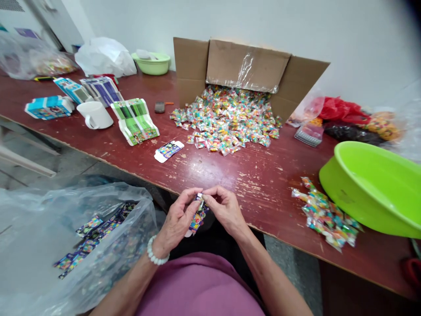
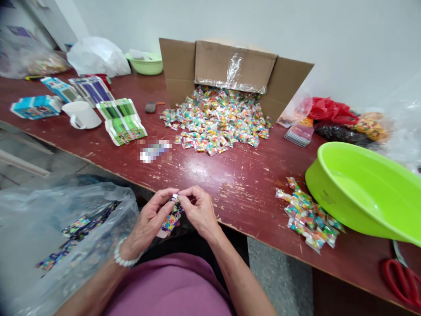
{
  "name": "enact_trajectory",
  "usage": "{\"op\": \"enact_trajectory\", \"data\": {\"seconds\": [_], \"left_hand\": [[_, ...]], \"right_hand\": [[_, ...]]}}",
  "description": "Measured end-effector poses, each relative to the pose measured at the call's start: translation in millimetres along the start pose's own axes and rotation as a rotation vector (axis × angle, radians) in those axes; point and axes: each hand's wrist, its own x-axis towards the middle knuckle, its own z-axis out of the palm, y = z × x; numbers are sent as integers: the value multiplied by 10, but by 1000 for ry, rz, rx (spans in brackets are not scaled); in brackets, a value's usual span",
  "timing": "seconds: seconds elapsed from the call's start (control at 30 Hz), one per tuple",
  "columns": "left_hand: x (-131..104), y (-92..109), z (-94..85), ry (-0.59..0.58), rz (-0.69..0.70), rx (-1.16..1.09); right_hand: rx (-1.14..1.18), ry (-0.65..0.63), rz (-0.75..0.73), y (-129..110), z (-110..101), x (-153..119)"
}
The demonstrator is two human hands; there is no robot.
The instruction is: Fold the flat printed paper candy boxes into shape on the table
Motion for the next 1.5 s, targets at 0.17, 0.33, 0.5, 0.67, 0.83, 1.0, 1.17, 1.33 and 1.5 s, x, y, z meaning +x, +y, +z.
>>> {"op": "enact_trajectory", "data": {"seconds": [0.17,0.33,0.5,0.67,0.83,1.0,1.17,1.33,1.5], "left_hand": [[20,-6,10,23,-77,-71],[25,26,-1,33,-66,-129],[20,99,-12,-170,-422,-529],[-3,95,43,-78,-404,-500],[-76,95,78,-29,-408,-554],[-128,87,50,-124,-510,-704],[-102,128,29,-117,-531,-688],[-43,193,8,-54,-520,-609],[-25,169,75,-31,-488,-574]], "right_hand": [[-56,-8,56,-20,-5,63],[-230,45,-209,-114,13,18],[-195,-30,-72,-56,-18,57],[-109,-149,13,-90,-19,32],[-344,-107,-138,-152,-21,-55],[-302,-171,-107,-64,-70,-92],[-388,-203,-186,-96,-87,-202],[-420,-226,-229,-61,-18,-381],[-357,-167,-132,61,2,-347]]}}
